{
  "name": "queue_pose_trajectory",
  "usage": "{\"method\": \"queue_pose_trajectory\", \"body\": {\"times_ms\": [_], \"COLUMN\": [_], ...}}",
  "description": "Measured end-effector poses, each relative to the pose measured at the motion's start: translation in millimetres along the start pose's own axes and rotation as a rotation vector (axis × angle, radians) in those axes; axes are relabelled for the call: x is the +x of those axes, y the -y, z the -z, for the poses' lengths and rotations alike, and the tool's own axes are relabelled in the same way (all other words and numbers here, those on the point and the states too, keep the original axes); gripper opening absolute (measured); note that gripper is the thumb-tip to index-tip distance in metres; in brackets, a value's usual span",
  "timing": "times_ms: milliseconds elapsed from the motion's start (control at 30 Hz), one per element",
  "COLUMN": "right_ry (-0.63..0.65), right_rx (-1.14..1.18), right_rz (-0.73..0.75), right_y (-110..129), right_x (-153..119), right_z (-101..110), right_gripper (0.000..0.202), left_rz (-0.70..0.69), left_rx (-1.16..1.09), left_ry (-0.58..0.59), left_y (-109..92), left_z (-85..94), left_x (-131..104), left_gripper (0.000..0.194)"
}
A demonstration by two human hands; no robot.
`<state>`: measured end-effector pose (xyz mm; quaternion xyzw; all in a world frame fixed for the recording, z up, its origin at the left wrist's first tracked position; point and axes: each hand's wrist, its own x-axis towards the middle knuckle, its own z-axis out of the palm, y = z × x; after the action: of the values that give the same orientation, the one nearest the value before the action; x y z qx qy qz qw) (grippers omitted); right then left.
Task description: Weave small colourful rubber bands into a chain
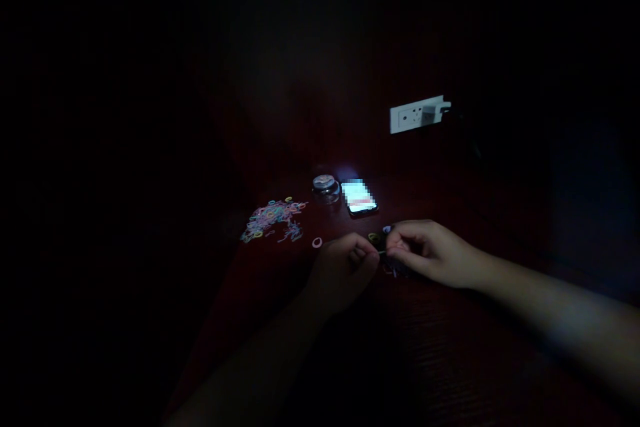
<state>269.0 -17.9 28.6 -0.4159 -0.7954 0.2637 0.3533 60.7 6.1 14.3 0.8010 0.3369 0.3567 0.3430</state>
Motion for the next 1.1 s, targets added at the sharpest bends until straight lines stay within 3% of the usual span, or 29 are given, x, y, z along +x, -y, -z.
{"method": "queue_pose_trajectory", "body": {"times_ms": [600,1100], "right_ry": [0.070,0.171], "right_rx": [-0.002,0.050], "right_rz": [0.026,-0.016], "right_y": [4.0,4.4], "right_x": [-1.0,-2.5], "right_z": [0.5,-3.0], "right_gripper": [0.016,0.021], "left_rz": [-0.003,-0.010], "left_rx": [-0.010,-0.067], "left_ry": [0.031,0.064], "left_y": [-3.6,-9.4], "left_z": [0.0,-1.3], "left_x": [1.1,-0.1], "left_gripper": [0.011,0.009]}}
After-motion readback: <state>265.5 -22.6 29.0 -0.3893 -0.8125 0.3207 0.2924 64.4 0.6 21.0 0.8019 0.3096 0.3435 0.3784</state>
